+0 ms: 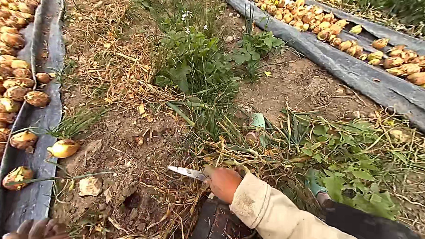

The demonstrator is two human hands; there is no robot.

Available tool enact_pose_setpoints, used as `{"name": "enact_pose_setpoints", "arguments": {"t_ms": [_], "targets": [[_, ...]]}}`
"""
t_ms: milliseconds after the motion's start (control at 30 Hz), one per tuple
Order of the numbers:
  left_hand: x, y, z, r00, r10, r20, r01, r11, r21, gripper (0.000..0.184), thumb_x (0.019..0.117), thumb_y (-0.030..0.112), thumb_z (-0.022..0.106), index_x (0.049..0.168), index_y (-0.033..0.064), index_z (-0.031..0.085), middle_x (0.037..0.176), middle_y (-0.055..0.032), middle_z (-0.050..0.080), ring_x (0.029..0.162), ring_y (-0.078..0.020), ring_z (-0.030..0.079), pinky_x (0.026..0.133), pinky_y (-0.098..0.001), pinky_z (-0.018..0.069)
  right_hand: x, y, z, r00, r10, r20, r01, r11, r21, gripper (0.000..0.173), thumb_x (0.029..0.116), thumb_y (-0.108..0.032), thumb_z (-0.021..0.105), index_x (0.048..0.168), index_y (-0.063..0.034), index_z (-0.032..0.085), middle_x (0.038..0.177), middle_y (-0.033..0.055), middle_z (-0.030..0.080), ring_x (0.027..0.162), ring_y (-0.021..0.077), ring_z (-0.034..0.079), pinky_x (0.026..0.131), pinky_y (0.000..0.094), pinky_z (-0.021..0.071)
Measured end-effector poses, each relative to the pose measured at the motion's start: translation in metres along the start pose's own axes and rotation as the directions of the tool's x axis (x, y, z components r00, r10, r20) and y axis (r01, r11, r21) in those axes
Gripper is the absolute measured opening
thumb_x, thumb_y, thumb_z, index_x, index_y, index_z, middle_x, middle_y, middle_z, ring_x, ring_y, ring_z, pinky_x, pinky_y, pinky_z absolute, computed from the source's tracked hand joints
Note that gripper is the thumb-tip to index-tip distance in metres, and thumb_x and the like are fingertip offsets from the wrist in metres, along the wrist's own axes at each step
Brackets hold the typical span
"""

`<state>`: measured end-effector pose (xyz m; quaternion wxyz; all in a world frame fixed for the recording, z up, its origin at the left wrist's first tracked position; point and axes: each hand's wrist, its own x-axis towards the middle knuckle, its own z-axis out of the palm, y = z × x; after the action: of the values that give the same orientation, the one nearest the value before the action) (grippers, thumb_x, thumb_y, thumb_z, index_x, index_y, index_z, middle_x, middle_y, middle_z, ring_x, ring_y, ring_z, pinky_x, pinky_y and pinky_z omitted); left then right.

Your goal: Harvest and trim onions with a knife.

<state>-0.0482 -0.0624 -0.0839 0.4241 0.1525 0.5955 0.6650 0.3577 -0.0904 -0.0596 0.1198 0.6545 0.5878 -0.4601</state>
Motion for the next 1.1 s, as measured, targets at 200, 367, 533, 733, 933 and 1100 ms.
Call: {"name": "enact_pose_setpoints", "arguments": {"t_ms": [200, 367, 533, 733, 933, 1100], "targets": [[-0.013, -0.134, 0.157, 0.927, 0.112, 0.359, -0.262, 0.876, 0.404, 0.014, 0.1012, 0.003, 0.055, 0.112, -0.0059, 0.057, 0.073, 0.0011, 0.062, 0.058, -0.0024, 0.060, 0.057, -0.0205, 0.0546, 0.079, 0.036, -0.062, 0.955, 0.248, -0.161, -0.263, 0.962, -0.079, 0.041, 0.1041, -0.011, 0.050, 0.145, -0.0037, 0.051, 0.137, 0.0245, 0.060, 0.124, 0.0442, 0.060, 0.098, 0.0630, 0.0484], [-0.020, -0.172, 0.292, 0.596, -0.284, 0.751, -0.731, 0.196, 0.654, 0.028, 0.1039, 0.014, 0.057, 0.124, -0.0030, 0.067, 0.118, -0.0244, 0.070, 0.113, -0.0385, 0.067, 0.104, -0.0573, 0.0473, 0.073, 0.154, -0.070, 0.830, 0.512, -0.222, -0.485, 0.858, 0.167, 0.046, 0.1053, -0.024, 0.050, 0.145, -0.0009, 0.047, 0.134, 0.0279, 0.060, 0.125, 0.0451, 0.060, 0.101, 0.0633, 0.0475], [0.003, -0.222, 0.362, 0.637, -0.464, 0.616, -0.759, -0.236, 0.607, 0.037, 0.0996, 0.021, 0.062, 0.133, 0.0045, 0.064, 0.141, -0.0206, 0.060, 0.134, -0.0399, 0.054, 0.110, -0.0595, 0.0432, 0.034, 0.273, -0.010, 0.769, 0.624, -0.139, -0.471, 0.700, 0.536, 0.047, 0.1093, -0.028, 0.043, 0.145, 0.0025, 0.049, 0.137, 0.0296, 0.058, 0.131, 0.0429, 0.056, 0.109, 0.0584, 0.0421], [-0.005, -0.230, 0.344, 0.696, -0.453, 0.556, -0.706, -0.296, 0.643, 0.057, 0.0979, 0.034, 0.065, 0.145, 0.0043, 0.054, 0.161, -0.0212, 0.036, 0.147, -0.0445, 0.036, 0.109, -0.0664, 0.0397, -0.013, 0.298, 0.049, 0.709, 0.673, -0.210, -0.331, 0.580, 0.744, 0.045, 0.1099, -0.027, 0.046, 0.143, 0.0028, 0.052, 0.136, 0.0296, 0.059, 0.130, 0.0425, 0.056, 0.111, 0.0566, 0.0403], [-0.005, -0.213, 0.331, 0.625, -0.594, 0.506, -0.760, -0.313, 0.570, 0.057, 0.1015, 0.024, 0.061, 0.152, 0.0039, 0.043, 0.143, -0.0309, 0.054, 0.136, -0.0496, 0.049, 0.109, -0.0650, 0.0416, -0.010, 0.244, 0.020, 0.732, 0.543, -0.410, -0.051, 0.645, 0.763, 0.040, 0.1081, -0.028, 0.050, 0.135, 0.0007, 0.057, 0.114, 0.0250, 0.067, 0.104, 0.0371, 0.067, 0.096, 0.0543, 0.0505], [-0.017, -0.218, 0.317, 0.680, -0.572, 0.458, -0.708, -0.350, 0.613, 0.047, 0.1008, 0.024, 0.061, 0.141, -0.0004, 0.056, 0.141, -0.0285, 0.057, 0.135, -0.0461, 0.052, 0.109, -0.0634, 0.0420, -0.044, 0.196, 0.032, 0.778, 0.374, -0.505, 0.085, 0.733, 0.674, 0.036, 0.1056, -0.025, 0.053, 0.127, 0.0019, 0.061, 0.100, 0.0226, 0.068, 0.092, 0.0349, 0.067, 0.089, 0.0528, 0.0517]]}}
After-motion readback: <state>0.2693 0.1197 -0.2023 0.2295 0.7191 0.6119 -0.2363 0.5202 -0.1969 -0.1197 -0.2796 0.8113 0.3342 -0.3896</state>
